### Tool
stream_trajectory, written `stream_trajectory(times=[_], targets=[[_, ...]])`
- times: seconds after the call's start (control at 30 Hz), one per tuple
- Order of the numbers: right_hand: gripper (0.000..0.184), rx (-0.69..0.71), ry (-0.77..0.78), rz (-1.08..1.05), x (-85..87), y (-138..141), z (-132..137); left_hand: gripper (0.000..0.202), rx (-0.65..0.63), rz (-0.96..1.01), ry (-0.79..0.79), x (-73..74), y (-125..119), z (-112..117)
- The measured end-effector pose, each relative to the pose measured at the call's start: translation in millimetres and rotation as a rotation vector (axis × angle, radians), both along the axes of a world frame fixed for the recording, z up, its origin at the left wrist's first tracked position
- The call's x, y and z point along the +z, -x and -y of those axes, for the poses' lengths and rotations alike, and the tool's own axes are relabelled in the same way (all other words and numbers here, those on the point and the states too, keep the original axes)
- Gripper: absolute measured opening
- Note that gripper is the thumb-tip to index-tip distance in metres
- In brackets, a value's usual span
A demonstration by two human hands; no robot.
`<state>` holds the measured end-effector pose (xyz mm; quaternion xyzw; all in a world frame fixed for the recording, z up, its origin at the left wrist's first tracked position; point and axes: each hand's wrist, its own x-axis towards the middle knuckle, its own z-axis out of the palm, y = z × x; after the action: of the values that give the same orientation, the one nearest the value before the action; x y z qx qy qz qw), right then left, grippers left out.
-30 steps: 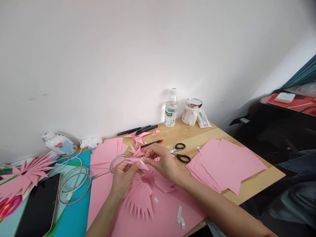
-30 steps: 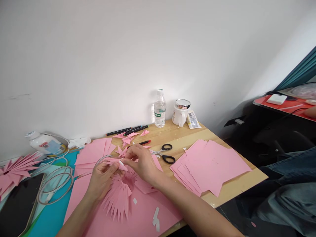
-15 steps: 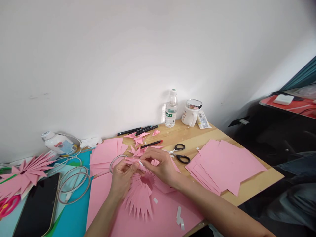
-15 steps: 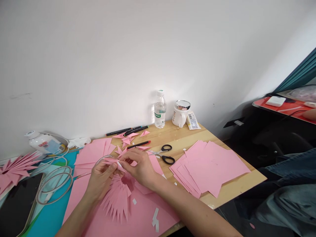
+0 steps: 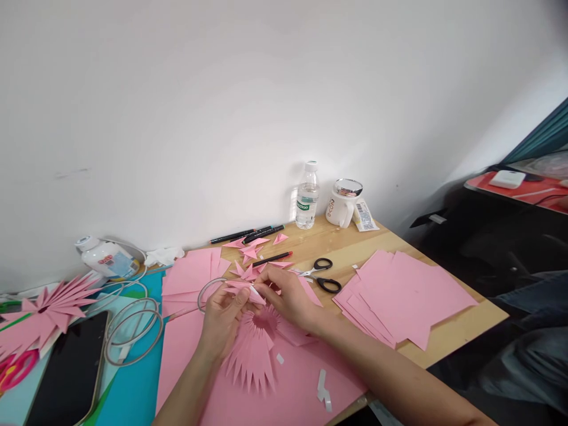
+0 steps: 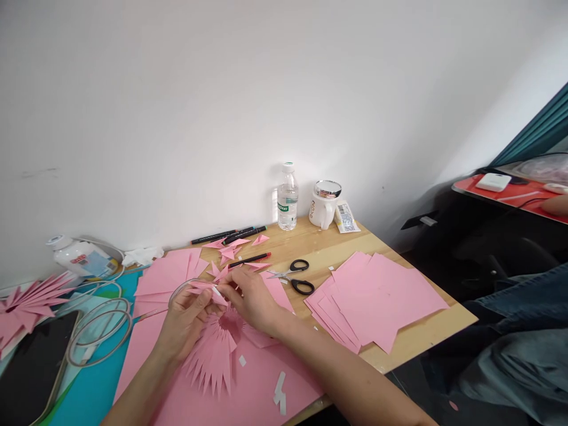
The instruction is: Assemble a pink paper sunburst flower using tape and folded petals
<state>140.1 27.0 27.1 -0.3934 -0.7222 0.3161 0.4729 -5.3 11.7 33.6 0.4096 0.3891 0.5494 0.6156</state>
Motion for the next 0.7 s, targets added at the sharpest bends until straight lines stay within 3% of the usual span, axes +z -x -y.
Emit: stream_trajectory(times=[0.13,0.47,0.6,0.7], targets=[[0.012,0.071,0.033,-0.076,3.4,-0.1,-0.9,0.025,0.008,0.002,0.005,0.4,2.2,-1.8],[0.014,0.043,0.103,-0.078,-7.7,1.1,-5.3,0.028,-0.095,-0.104,0.029,-5.5,4.0,-2.6],[0.007,0.170,0.244,-0.167,-8.5,-0.7,-9.5,0.026,0.000,-0.085,-0.004,-6.5,4.1,-4.0],[0.010,0.059,0.138,-0.160,-6.2,-2.3,-9.6,0.020,0.130,-0.133,-0.061,-8.5,5.8,-4.4]])
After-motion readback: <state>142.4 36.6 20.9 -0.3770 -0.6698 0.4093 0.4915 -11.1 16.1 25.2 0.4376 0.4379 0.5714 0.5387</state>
